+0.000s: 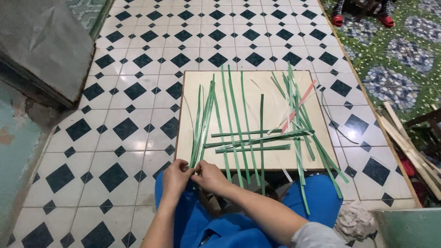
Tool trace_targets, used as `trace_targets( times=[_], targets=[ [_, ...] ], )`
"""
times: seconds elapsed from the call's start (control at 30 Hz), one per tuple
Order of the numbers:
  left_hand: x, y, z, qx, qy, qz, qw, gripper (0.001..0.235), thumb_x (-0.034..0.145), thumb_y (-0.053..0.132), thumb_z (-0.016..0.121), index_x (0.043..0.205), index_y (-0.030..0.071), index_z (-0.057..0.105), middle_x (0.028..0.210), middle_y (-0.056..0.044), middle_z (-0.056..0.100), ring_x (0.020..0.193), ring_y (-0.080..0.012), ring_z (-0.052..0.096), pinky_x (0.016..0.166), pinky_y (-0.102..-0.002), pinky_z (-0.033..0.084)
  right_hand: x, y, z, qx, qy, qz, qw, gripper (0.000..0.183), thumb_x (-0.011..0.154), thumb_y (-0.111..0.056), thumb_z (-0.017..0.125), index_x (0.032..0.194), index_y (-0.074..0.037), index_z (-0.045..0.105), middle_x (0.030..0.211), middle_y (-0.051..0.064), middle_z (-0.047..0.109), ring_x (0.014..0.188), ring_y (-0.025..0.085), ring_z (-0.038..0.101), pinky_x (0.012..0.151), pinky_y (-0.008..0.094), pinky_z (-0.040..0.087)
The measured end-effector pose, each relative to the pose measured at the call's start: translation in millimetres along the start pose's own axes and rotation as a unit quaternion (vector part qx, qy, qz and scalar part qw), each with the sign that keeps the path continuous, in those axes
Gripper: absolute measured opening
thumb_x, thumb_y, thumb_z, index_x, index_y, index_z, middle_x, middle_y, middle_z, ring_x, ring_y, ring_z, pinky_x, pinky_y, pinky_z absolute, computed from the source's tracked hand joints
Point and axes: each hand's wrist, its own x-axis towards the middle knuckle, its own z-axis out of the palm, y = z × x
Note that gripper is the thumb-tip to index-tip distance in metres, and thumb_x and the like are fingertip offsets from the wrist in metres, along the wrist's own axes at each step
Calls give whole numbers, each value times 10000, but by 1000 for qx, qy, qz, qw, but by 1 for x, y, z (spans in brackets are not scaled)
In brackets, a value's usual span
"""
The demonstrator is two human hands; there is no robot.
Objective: Weaving green and pink plastic strips together on a wooden board to create a patterned mat.
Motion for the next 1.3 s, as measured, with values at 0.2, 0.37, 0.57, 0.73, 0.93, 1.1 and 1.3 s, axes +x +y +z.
trace_targets(
  times=[0.2, 0.37, 0.57, 0.73, 0.93, 1.1, 1.3],
  targets=[
    [2, -31, 11, -67, 7, -32, 997, 268, 815, 342, 721, 1003, 153, 745, 954, -39, 766, 938, -186, 707, 781, -326, 542, 19, 10, 20, 93, 48, 48, 993, 125, 796, -115, 657, 838, -142, 543, 646, 32, 636, 597, 175, 615, 573, 321, 459],
    [9, -33, 25, -45, -8, -41, 998, 299, 825, 385, 667, 999, 151, 734, 987, -44, 761, 955, -205, 708, 809, -340, 522, 3, -1, 8, 119, 30, 87, 989, 140, 852, -173, 674, 831, -135, 541, 723, 59, 640, 629, 183, 616, 572, 318, 468],
    [-3, -25, 26, -238, -20, -98, 966, 197, 816, 171, 726, 985, 69, 728, 927, -87, 733, 859, -193, 670, 734, -312, 523, -5, -8, 2, 126, 23, 100, 987, 144, 863, -149, 682, 867, -119, 542, 734, 71, 626, 646, 194, 604, 586, 329, 477],
    [-17, -3, 7, -358, -12, -151, 921, 124, 828, 26, 735, 946, 1, 708, 886, -131, 704, 841, -220, 646, 767, -310, 522, -22, -36, -16, 232, -14, 121, 965, 102, 923, -43, 630, 978, -85, 554, 645, 68, 628, 523, 156, 602, 480, 285, 495],
    [-5, -29, 33, -393, -2, -134, 910, 185, 787, 21, 756, 954, 2, 678, 860, -140, 691, 788, -219, 646, 726, -303, 527, -22, -40, -16, 228, 29, 179, 957, 127, 968, -203, 606, 968, -101, 530, 671, 81, 625, 485, 177, 605, 440, 294, 504],
    [-15, -23, 33, -309, -2, -92, 947, 151, 825, 130, 757, 922, 36, 689, 714, -98, 671, 666, -183, 610, 615, -307, 491, -16, -27, -6, 227, 37, 153, 961, 136, 964, -206, 580, 974, -88, 514, 592, 89, 613, 457, 186, 568, 421, 300, 463],
    [-31, -13, 32, -344, 15, -86, 935, 98, 858, 53, 681, 952, 29, 697, 906, -133, 716, 844, -232, 661, 744, -331, 539, -19, -44, -14, 156, 32, 188, 969, 447, 920, -284, 617, 1275, -81, 439, 1050, 143, 652, 570, 188, 635, 466, 264, 518]
  ],
)
